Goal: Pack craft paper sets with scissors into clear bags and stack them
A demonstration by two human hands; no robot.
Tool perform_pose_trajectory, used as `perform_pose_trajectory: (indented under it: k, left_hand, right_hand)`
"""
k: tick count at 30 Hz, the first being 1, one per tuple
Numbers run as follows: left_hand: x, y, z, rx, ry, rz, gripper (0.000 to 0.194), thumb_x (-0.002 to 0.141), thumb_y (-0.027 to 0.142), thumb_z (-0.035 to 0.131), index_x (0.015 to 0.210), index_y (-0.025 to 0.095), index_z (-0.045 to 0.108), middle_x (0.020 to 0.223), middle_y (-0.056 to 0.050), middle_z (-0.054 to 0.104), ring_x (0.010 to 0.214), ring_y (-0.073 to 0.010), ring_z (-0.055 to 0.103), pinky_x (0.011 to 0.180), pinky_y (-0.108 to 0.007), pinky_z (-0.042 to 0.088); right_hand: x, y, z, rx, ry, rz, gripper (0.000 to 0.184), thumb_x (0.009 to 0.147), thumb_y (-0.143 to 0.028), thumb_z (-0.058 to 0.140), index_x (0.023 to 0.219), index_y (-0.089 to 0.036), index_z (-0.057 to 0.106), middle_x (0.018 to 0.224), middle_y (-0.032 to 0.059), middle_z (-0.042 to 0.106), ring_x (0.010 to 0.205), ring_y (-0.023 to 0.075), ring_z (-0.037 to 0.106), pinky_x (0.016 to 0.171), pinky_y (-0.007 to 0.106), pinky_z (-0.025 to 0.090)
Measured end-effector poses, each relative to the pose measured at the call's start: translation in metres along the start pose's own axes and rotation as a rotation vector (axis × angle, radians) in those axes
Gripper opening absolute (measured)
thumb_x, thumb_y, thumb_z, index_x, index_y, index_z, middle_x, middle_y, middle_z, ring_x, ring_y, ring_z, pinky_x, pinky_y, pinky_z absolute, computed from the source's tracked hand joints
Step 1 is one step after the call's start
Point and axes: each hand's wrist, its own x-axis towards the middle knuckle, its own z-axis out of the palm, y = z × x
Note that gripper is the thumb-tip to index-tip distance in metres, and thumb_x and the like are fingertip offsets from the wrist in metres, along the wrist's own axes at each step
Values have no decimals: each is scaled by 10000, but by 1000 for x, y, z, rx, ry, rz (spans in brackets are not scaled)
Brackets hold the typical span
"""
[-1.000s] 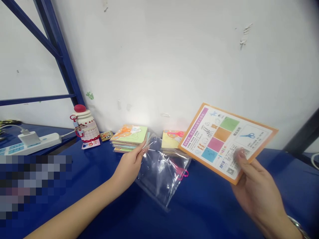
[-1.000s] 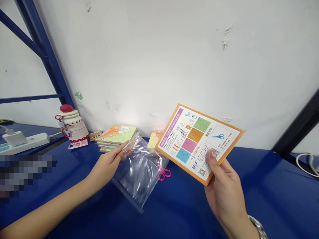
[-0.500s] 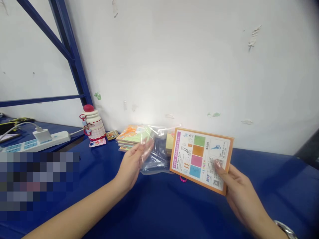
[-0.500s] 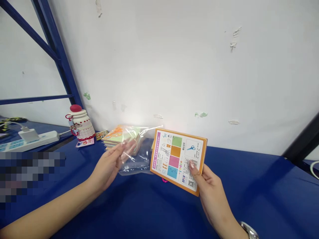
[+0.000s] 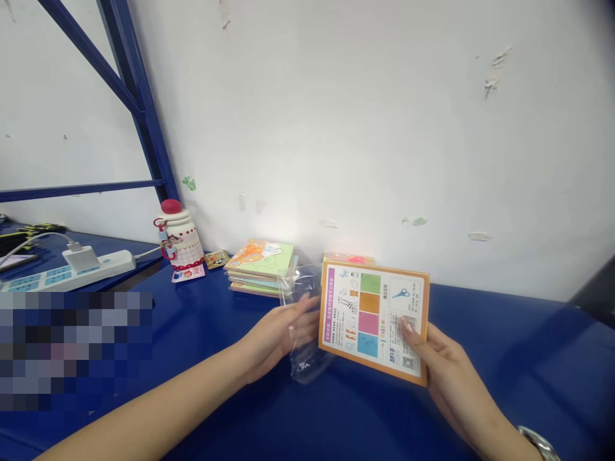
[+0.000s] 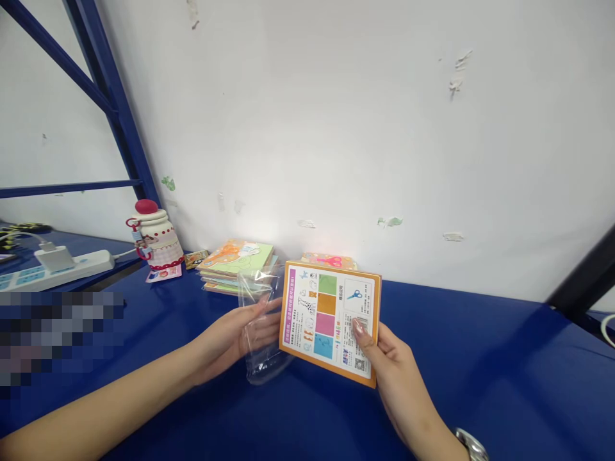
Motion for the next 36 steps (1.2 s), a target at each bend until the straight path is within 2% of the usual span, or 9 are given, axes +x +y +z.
perform_pose_trajectory:
  k: [3, 7, 9, 12, 21, 25, 28, 32, 36]
  left_hand:
    - [-1, 3, 1, -136, -47, -3, 561, 908, 509, 397, 1414, 302, 270, 1097, -119, 680, 1002, -246, 650, 910, -422, 453]
    - [-4, 18, 2, -300, -30, 205, 553, 942, 460, 339, 1441, 300, 160, 1095, -107, 675, 1044, -205, 631, 959, -351, 423]
    - [-6, 27, 4, -343, -30, 279, 527, 952, 454, 297, 1439, 317, 148, 1151, -104, 647, 1106, -196, 595, 1007, -337, 380]
    - [-10, 38, 6, -359, -23, 311, 503, 950, 481, 258, 1428, 360, 163, 1213, -93, 608, 1143, -193, 569, 1030, -344, 354]
    - [-13, 53, -7, -339, -20, 437, 496, 922, 509, 348, 1393, 362, 291, 1287, -81, 562, 1225, -242, 492, 1058, -416, 328]
    - [-10, 49, -6, -362, -55, 370, 549, 920, 505, 360, 1392, 226, 326, 1301, -121, 550, 1257, -260, 452, 1066, -427, 321]
    - [-7, 39, -3, -326, -30, 273, 582, 919, 496, 373, 1367, 124, 364, 1301, -160, 545, 1252, -277, 454, 1058, -407, 327]
    - [-3, 25, 0, -199, -34, 169, 608, 926, 487, 356, 1381, 85, 337, 1286, -195, 550, 1224, -299, 481, 1029, -429, 342]
    - [-2, 18, -3, -124, -69, 143, 567, 946, 388, 382, 1416, 93, 264, 1268, -197, 566, 1194, -286, 516, 1034, -441, 328]
  right_hand:
    - [-3, -4, 4, 24, -5, 54, 352, 774, -411, 687, 1050, -192, 673, 1037, 105, 720, 911, 281, 684, 780, 377, 573]
    - [-6, -7, 7, 41, -31, 148, 349, 772, -401, 691, 1039, -177, 688, 1013, 116, 726, 882, 284, 693, 769, 378, 571]
    - [-7, -7, 7, 47, -53, 193, 346, 777, -388, 689, 1044, -168, 688, 1008, 119, 727, 891, 288, 691, 761, 370, 573]
    - [-8, -8, 6, 51, -78, 254, 365, 777, -385, 689, 1035, -127, 691, 988, 146, 727, 875, 299, 694, 752, 372, 575]
    - [-10, -13, 8, 41, -233, 336, 334, 826, -349, 643, 1040, -96, 688, 984, 165, 724, 899, 317, 686, 820, 419, 542]
    - [-11, -14, 11, 10, -250, 335, 350, 811, -357, 659, 1039, -94, 690, 963, 165, 729, 894, 317, 688, 835, 425, 531]
    - [-9, -13, 9, 12, -221, 346, 341, 799, -345, 673, 1031, -96, 688, 966, 164, 729, 894, 316, 689, 824, 422, 539]
    - [-7, -12, 4, 57, -180, 361, 322, 814, -331, 660, 1023, -86, 674, 985, 159, 725, 897, 305, 689, 795, 392, 562]
    - [-5, -13, 2, 68, -74, 365, 351, 796, -335, 676, 1032, -76, 656, 968, 164, 729, 863, 299, 700, 694, 332, 599]
